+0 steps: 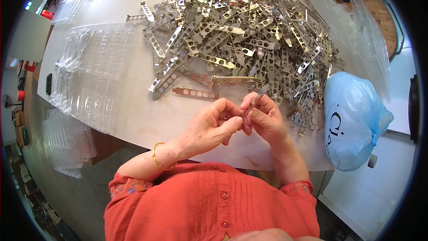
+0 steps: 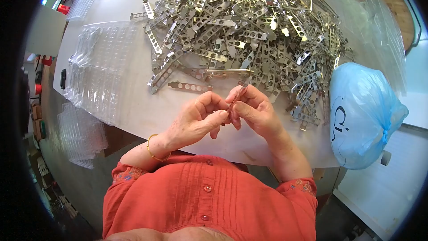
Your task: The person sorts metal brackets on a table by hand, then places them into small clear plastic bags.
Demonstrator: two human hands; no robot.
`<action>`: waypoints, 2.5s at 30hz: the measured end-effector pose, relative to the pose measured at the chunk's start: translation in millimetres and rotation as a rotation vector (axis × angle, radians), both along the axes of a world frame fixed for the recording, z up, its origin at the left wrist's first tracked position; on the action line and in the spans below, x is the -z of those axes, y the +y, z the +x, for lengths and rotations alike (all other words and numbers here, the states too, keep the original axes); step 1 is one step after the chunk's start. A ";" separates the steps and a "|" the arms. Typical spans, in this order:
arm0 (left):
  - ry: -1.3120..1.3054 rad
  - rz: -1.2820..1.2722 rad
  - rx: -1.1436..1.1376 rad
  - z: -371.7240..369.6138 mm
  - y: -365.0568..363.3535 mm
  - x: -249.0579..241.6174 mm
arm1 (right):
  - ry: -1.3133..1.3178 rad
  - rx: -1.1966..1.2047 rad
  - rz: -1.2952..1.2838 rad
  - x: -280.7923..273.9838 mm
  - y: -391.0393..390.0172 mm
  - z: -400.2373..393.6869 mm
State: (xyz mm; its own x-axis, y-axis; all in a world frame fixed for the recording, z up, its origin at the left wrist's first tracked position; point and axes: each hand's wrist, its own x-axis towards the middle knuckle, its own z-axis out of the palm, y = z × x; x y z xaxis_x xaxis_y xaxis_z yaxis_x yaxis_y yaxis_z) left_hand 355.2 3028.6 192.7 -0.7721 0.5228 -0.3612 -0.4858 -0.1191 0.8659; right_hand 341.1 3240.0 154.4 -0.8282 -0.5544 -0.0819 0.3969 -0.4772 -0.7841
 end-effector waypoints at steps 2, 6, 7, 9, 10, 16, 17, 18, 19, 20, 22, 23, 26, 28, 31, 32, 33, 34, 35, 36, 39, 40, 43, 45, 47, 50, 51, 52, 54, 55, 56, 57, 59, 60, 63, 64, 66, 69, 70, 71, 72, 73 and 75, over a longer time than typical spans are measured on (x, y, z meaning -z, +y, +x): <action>0.037 0.070 -0.006 2.9 -0.9 8.0 | -0.005 0.021 0.046 0.8 1.9 1.4; 0.023 0.096 0.075 3.7 -7.7 6.7 | 0.037 0.064 0.199 1.2 -0.1 4.6; 0.002 0.142 0.090 3.9 -5.4 7.1 | 0.038 0.054 0.188 -1.6 -1.9 5.0; 0.005 0.187 0.127 5.7 -3.1 10.9 | 0.045 0.057 0.278 -8.9 -3.9 6.3; 0.006 0.175 0.117 7.0 -3.2 11.8 | 0.046 0.047 0.265 -8.5 -3.8 6.6; 0.209 -0.197 0.064 8.7 -14.2 10.6 | 0.002 0.133 0.203 -2.8 -3.7 10.3; 0.432 -0.317 -0.079 8.7 -20.0 22.3 | 0.006 0.144 0.209 -6.3 -5.5 9.8; 0.645 -0.475 -0.189 3.1 -29.6 21.8 | 0.006 0.142 0.197 -6.0 -6.1 9.3; 0.861 -0.629 -0.299 -5.0 -41.1 20.7 | 0.004 0.138 0.197 -5.4 -5.2 9.1; 0.890 -0.706 -0.422 -11.8 -50.0 20.1 | 0.003 0.135 0.199 -4.9 -4.3 8.9; 0.953 -0.848 -0.553 -22.2 -72.2 18.6 | 0.009 0.129 0.201 -4.6 -3.9 7.9; 0.952 -0.940 -0.558 -25.0 -80.6 13.8 | 0.014 0.120 0.208 -4.4 -3.8 7.6; 1.025 -1.082 -0.543 -36.5 -98.9 17.9 | 0.030 0.100 0.234 -4.3 -4.2 7.7; 1.108 -1.131 -0.527 -45.9 -102.1 18.0 | 0.044 0.087 0.244 -4.1 -4.1 7.7; 1.191 -1.304 -0.368 -53.2 -93.3 16.3 | 0.045 0.083 0.261 -5.5 -6.3 8.0; 1.191 -1.303 -0.369 -54.3 -92.9 17.9 | 0.034 0.093 0.263 -5.6 -6.7 8.3; 1.204 -1.316 -0.311 -56.4 -93.1 20.7 | 0.034 0.093 0.264 -5.2 -6.5 8.3; 1.216 -1.327 -0.250 -58.2 -93.3 22.2 | 0.036 0.090 0.259 -4.3 -6.3 8.4; 1.217 -1.327 -0.248 -59.2 -93.6 22.1 | 0.038 0.088 0.253 -3.7 -6.2 8.6; 1.189 -1.343 -0.216 -59.9 -94.1 21.5 | 0.036 0.089 0.253 -3.5 -6.2 8.6; 1.190 -1.385 -0.179 -62.7 -97.7 24.0 | 0.034 0.086 0.253 -3.6 -6.1 8.0; 1.221 -1.413 -0.174 -63.3 -99.3 24.9 | 0.029 0.087 0.255 -3.7 -6.4 7.9; 1.316 -1.422 -0.255 -59.6 -100.2 22.3 | 0.023 0.091 0.258 -2.8 -6.1 7.5; 1.303 -1.438 -0.258 -52.8 -100.8 12.8 | 0.016 0.096 0.261 -2.0 -4.9 8.3; 1.291 -1.453 -0.262 -44.5 -100.1 0.7 | 0.014 0.095 0.260 -3.0 -4.7 7.6; 1.218 -1.209 -0.337 -31.0 -94.8 -16.5 | 0.006 0.098 0.265 -3.9 -4.5 7.6; 0.726 -0.753 -0.340 -25.4 -91.3 -21.4 | 0.000 0.104 0.270 -4.1 -4.6 8.0; 0.236 -0.294 -0.316 -21.1 -87.8 -22.5 | -0.015 0.098 0.258 -4.3 -4.9 7.6; 0.102 -0.103 -0.271 -16.0 -78.6 -9.2 | -0.033 0.100 0.262 -5.2 -4.6 7.0; -0.028 0.075 -0.230 -13.7 -72.4 0.8 | -0.027 0.091 0.247 -5.1 -4.9 6.5; -0.159 0.250 -0.186 -11.2 -66.0 9.3 | -0.021 0.083 0.229 -4.2 -4.9 6.0; -0.207 0.312 -0.152 -7.5 -59.3 15.6 | -0.009 0.084 0.219 -2.6 -4.6 6.0; -0.254 0.354 -0.119 -3.4 -51.9 22.2 | -0.009 0.092 0.230 -3.5 -4.8 6.8; -0.292 0.390 -0.095 -2.1 -48.7 23.7 | 0.000 0.093 0.233 -4.2 -4.6 7.2; -0.324 0.445 -0.083 0.7 -42.9 25.4 | -0.005 0.078 0.239 -3.7 -3.5 7.5; -0.335 0.451 -0.075 1.4 -42.7 26.5 | -0.005 0.077 0.240 -3.9 -3.7 7.5; -0.332 0.452 -0.071 1.9 -43.3 29.4 | 0.004 0.078 0.238 -4.0 -4.5 7.9; -0.323 0.461 -0.061 1.7 -44.0 32.5 | 0.005 0.082 0.248 -5.0 -4.5 8.5; -0.316 0.470 -0.056 1.5 -44.0 33.0 | 0.004 0.083 0.249 -5.7 -4.0 8.6; -0.316 0.471 -0.055 1.1 -43.5 32.2 | -0.004 0.069 0.253 -6.5 -3.6 8.4; -0.331 0.486 -0.045 0.7 -42.6 30.4 | -0.012 0.056 0.258 -7.4 -3.3 8.2; -0.347 0.500 -0.036 0.5 -41.9 28.8 | -0.012 0.056 0.258 -8.3 -3.4 8.1; -0.356 0.491 -0.041 1.4 -39.7 26.8 | -0.016 0.057 0.268 -9.9 -4.1 9.0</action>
State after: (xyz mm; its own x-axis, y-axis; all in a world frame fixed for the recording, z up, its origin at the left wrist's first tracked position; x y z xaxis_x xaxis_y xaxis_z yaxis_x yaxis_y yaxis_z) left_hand 356.6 2988.8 165.9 -0.6709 0.6665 -0.3252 -0.7223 -0.4879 0.4902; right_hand 350.0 3236.0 164.3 -0.8547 -0.4641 -0.2323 0.3886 -0.2755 -0.8792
